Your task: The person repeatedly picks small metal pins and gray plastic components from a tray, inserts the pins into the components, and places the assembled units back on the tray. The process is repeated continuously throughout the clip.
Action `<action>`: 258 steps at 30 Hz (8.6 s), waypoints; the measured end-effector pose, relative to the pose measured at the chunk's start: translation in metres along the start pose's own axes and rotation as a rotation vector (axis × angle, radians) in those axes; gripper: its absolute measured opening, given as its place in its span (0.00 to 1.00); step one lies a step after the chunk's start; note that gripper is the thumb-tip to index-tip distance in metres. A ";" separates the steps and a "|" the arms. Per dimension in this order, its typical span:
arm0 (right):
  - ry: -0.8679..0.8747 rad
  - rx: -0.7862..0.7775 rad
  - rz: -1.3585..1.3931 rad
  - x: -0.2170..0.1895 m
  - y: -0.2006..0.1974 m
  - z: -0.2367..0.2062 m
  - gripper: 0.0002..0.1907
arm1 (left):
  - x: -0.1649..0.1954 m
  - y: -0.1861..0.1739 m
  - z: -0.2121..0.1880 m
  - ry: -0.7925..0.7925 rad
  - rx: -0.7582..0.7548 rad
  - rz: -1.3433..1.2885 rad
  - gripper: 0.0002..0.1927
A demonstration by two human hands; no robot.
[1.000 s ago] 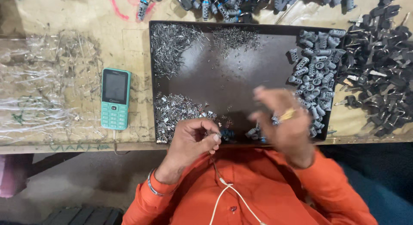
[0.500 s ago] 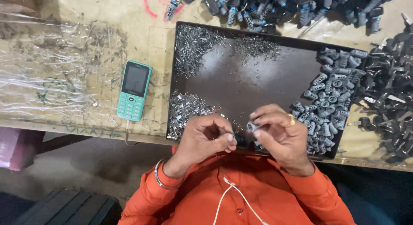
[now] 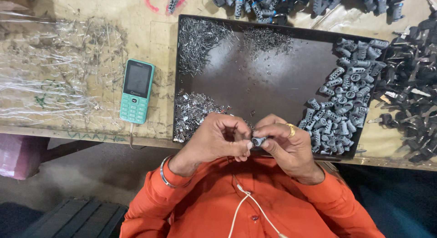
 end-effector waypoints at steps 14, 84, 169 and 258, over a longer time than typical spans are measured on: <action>-0.036 0.010 -0.127 -0.015 0.012 0.002 0.09 | 0.004 0.005 0.001 -0.025 -0.076 -0.029 0.04; 0.373 0.086 0.126 -0.041 -0.021 -0.026 0.06 | -0.021 0.036 0.023 0.282 0.133 0.693 0.13; 0.043 0.132 -0.409 -0.009 0.004 0.006 0.05 | -0.024 0.006 0.005 0.115 0.137 0.014 0.08; -0.132 0.128 -0.633 -0.040 0.018 0.036 0.07 | -0.012 0.015 -0.013 0.467 0.381 0.398 0.04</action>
Point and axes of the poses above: each hand's wrist, its own z-axis towards the middle knuckle, its own y-axis out of the palm, x = y × z, the point moved 2 cm from there along z, towards the middle knuckle, and after that the axes turned 13 degrees about -x, right-handed, at the moved point
